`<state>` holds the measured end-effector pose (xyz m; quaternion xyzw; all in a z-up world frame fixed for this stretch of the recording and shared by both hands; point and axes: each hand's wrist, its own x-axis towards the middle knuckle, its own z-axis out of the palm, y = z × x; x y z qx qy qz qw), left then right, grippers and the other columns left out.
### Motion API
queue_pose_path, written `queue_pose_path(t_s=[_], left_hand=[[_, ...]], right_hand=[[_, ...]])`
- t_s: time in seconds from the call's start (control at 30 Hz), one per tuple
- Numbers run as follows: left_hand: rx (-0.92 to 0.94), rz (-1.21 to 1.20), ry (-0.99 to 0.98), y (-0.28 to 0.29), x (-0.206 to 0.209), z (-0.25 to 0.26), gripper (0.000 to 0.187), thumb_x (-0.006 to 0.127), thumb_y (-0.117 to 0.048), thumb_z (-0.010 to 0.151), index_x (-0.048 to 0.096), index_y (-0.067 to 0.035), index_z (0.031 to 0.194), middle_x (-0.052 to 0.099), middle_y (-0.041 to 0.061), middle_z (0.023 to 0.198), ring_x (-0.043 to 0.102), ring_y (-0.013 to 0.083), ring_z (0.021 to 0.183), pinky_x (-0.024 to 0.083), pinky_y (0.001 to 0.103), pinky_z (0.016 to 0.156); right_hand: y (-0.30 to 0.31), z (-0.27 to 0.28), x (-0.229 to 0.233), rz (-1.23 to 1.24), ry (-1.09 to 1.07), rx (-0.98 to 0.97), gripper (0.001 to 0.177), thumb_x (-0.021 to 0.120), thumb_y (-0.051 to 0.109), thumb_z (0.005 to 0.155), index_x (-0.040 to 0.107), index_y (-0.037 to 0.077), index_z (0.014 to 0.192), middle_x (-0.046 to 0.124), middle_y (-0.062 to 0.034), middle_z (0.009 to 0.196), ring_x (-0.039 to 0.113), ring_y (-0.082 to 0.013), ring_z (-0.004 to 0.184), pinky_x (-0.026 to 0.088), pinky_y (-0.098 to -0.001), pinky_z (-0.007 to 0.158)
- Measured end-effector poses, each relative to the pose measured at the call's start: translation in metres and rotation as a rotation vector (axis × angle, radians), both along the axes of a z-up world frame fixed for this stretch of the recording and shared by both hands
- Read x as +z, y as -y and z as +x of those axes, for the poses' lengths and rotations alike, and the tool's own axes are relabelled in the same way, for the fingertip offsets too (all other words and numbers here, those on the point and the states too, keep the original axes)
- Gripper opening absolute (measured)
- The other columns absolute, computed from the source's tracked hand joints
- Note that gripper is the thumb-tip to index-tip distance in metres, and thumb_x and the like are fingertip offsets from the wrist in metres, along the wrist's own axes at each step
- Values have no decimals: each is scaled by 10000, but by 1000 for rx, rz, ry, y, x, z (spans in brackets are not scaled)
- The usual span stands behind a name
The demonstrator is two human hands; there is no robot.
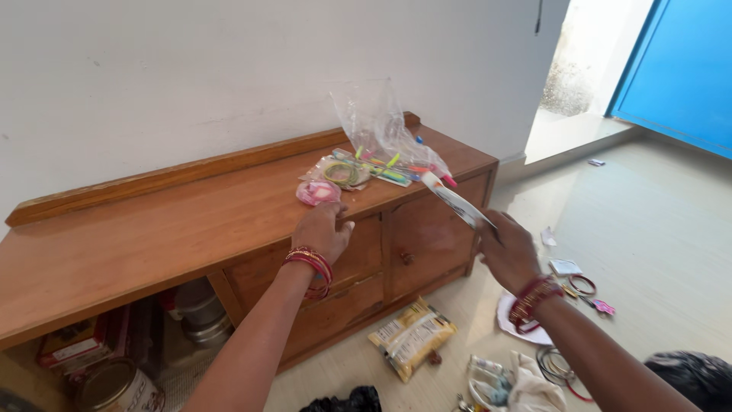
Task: The person organizes various items on the floor, including a metal plate, a packet of macaroni, keys, and a pouch, by wiping them with a cloth and placing them into a wooden cabinet. The person also wipes the floor with a cloth.
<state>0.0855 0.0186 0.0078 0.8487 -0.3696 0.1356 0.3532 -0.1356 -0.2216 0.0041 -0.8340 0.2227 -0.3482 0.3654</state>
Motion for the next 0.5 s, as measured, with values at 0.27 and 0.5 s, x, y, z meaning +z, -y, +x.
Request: queue_pose_path(t_s=[0.27,0.5], left_hand=[[79,-51,-254,11,-4,58,378,804,-292,794,702,-128,1118,773,37,963,729,201,920,568,358,867],[-13,-52,-302,-5,9,64,568,932,-363,620,679,-121,1068,752,13,925,723,168,886,554,322,842]], right_hand=[[-14,157,19,-497,157,-83,277,571,152,986,706,139,1227,644,-151,1192,655,-351,1033,528,-462,869],[-18,244,36,-734,-426,-163,398,559,290,949,632,209,1332,453,-142,1449,403,-357,1360,329,-616,1081]])
